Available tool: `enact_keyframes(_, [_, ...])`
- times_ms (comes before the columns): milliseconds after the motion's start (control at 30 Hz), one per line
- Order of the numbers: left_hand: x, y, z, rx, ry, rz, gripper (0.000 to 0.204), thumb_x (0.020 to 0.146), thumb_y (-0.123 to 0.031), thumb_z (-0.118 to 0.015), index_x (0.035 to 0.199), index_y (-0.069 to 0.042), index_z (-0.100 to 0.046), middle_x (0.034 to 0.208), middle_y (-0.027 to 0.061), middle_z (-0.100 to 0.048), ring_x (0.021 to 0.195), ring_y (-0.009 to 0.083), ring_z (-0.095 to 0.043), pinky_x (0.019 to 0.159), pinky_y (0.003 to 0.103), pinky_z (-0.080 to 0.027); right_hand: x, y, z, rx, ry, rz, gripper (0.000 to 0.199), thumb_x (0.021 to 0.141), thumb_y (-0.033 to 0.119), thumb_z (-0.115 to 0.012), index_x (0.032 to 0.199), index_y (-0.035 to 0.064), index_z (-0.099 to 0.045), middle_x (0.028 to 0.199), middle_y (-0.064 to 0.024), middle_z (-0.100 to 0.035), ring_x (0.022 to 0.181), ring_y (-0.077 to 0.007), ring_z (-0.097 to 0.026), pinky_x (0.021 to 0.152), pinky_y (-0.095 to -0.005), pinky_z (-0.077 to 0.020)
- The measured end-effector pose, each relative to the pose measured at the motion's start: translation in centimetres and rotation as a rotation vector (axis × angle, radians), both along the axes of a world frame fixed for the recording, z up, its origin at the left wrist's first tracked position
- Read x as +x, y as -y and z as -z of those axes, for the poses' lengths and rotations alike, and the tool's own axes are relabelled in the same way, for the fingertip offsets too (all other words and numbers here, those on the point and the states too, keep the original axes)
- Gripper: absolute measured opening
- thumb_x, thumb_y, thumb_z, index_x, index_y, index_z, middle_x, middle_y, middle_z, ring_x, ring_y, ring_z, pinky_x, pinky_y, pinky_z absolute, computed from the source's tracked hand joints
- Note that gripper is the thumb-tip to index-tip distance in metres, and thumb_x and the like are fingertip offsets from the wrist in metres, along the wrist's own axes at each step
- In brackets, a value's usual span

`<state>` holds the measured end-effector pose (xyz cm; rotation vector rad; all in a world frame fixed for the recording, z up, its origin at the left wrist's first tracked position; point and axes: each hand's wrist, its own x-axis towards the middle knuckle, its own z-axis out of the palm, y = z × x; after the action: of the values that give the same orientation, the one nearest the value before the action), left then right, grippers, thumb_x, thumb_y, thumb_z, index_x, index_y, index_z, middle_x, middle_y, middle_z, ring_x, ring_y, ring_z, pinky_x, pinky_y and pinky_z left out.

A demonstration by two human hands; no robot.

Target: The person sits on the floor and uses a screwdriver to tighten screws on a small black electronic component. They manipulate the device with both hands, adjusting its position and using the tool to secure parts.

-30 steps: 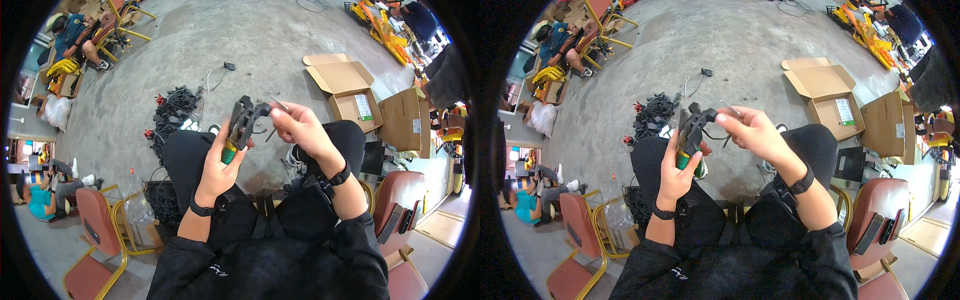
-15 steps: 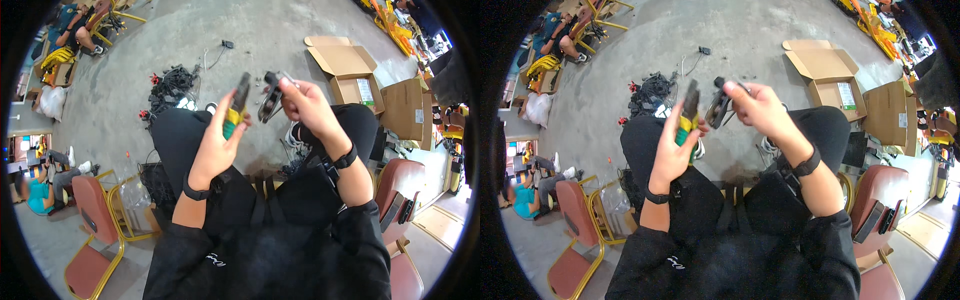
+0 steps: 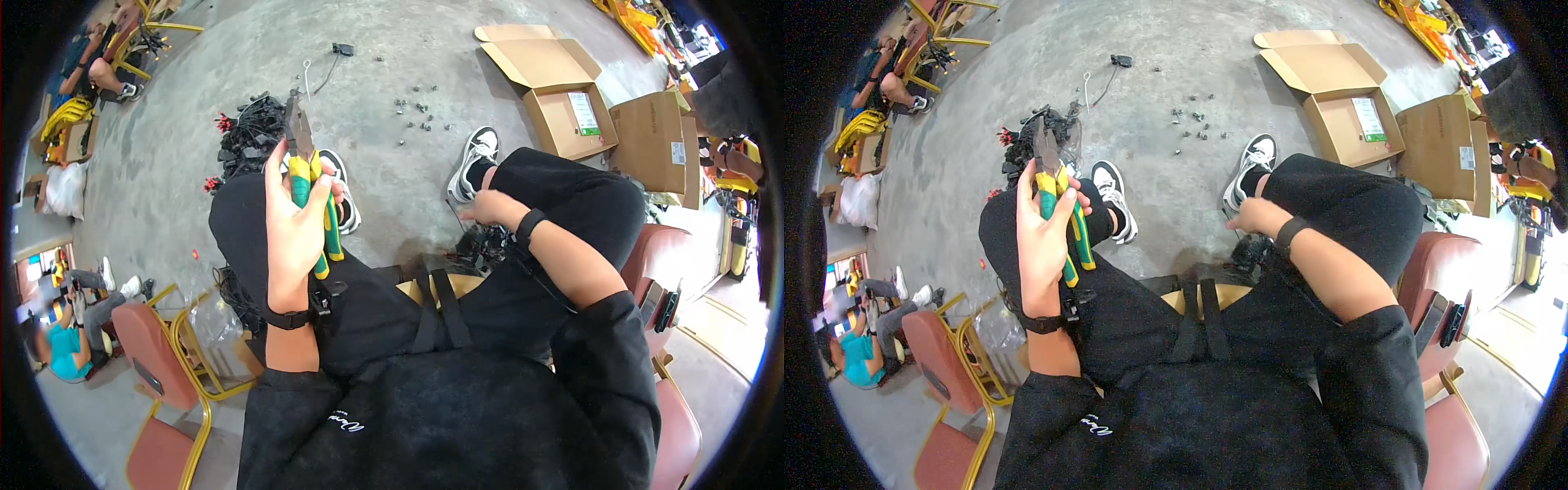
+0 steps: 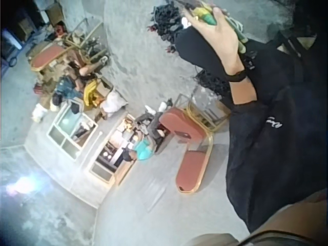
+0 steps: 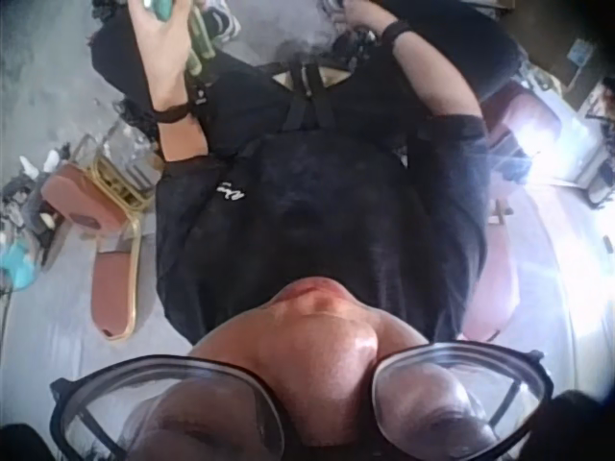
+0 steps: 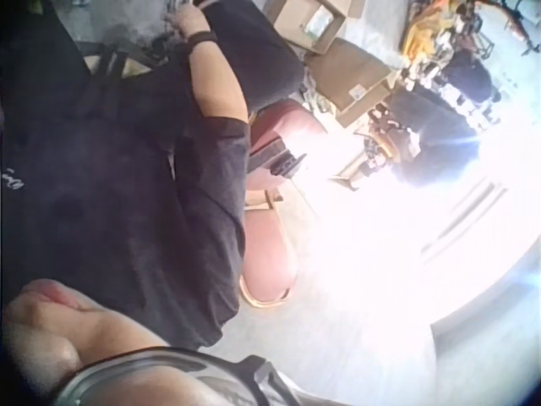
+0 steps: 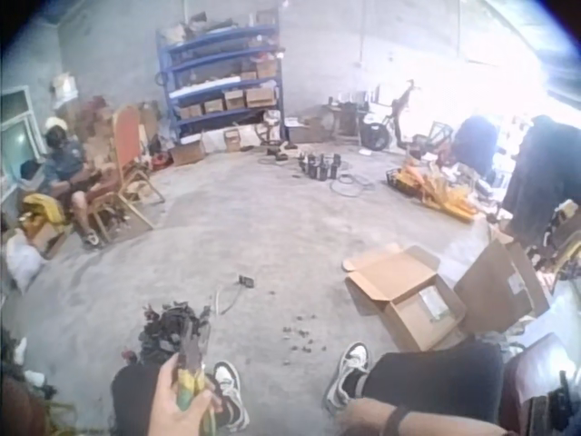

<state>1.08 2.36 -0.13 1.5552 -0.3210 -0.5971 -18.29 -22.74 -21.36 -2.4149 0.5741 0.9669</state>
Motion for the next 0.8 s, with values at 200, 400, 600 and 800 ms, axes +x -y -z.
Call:
enact_keyframes(200, [0.2, -0.9, -0.2, -0.068, -0.064, -0.003, 0.055, 0.094, 0.002, -0.055, 0.142, 0.0, -0.028, 0.102, 0.0129, -0.06, 0.083, 0.0182, -0.064, 0.075, 0.033, -0.057, 5.4, 1.2, -6.7, 0.137, 0.396, 0.317, 0.045, 0.087, 0.037, -0.063, 0.09, -0.0079, -0.068, 0.072, -0.0283, -0.064, 0.072, -0.0408, -0.067, 0.07, -0.0451, -0.0527])
enact_keyframes(400, [3.1, -0.2, -2.3, -0.162, -0.475, 0.16, 0.049, 0.089, -0.002, -0.058, 0.135, 0.007, -0.042, 0.097, 0.0113, -0.06, 0.083, 0.0226, -0.063, 0.073, 0.035, -0.053, 7.0, -2.3, -19.7, 0.319, 0.497, 0.234, 0.035, 0.09, 0.031, -0.06, 0.096, -0.0014, -0.069, 0.066, -0.0243, -0.062, 0.066, -0.0394, -0.065, 0.065, -0.0452, -0.0514])
enact_keyframes(600, [13.5, 3.0, -4.1, 0.009, -0.136, 0.157, 0.045, 0.087, -0.005, -0.06, 0.129, 0.007, -0.048, 0.093, 0.0085, -0.06, 0.078, 0.0191, -0.062, 0.071, 0.033, -0.052, 6.6, -3.1, -24.3, 0.301, 0.63, -0.079, 0.031, 0.092, 0.033, -0.059, 0.094, 0.004, -0.069, 0.065, -0.0218, -0.064, 0.065, -0.0389, -0.066, 0.062, -0.0467, -0.0546])
enact_keyframes(800, [30.4, 11.6, 1.2, 0.426, 0.164, 0.157, 0.02, 0.084, -0.006, -0.064, 0.102, 0.0, -0.059, 0.082, 0.0099, -0.063, 0.075, 0.0199, -0.064, 0.065, 0.032, -0.052, 7.2, -4.1, -25.3, 0.336, 0.764, -0.258, 0.027, 0.089, 0.03, -0.063, 0.078, 0.0064, -0.058, 0.061, -0.0078, -0.059, 0.056, -0.0249, -0.063, 0.049, -0.0364, -0.05])
